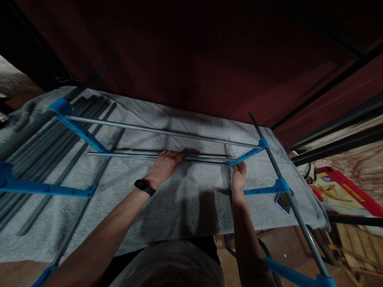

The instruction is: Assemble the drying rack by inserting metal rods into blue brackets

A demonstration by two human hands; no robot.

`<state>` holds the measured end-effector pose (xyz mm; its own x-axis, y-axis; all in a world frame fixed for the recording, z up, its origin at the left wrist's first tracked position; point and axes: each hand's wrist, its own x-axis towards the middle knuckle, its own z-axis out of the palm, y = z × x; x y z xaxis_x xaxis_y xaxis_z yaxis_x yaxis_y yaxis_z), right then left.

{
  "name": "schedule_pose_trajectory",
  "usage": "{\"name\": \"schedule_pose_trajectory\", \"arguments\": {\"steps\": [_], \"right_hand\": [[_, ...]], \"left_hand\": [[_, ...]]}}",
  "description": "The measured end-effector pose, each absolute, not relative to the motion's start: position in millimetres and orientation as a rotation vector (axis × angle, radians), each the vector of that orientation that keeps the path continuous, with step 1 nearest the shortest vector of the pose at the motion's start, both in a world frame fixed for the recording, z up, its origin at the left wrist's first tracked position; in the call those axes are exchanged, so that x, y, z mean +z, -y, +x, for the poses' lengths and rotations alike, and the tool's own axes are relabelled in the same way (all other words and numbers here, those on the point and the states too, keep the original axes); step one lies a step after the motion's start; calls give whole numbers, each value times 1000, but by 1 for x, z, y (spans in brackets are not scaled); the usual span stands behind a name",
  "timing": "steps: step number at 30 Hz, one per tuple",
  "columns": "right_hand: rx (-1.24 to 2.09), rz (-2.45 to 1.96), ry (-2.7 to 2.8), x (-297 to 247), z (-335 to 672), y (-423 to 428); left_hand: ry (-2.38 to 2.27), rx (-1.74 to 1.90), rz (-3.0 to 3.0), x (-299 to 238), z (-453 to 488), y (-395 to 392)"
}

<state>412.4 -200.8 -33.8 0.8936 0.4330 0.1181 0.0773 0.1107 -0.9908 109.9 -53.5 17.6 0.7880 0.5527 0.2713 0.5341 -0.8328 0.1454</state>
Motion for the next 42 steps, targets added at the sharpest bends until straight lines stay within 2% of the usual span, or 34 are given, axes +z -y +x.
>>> {"name": "schedule_pose_trajectory", "arguments": {"steps": [21, 42], "right_hand": [[257, -1569, 552, -37, 415, 204], [238, -1580, 585, -37, 412, 207]], "left_hand": [[-836, 563, 2902, 18, 110, 51], [-864, 500, 2940, 29, 116, 49]]}}
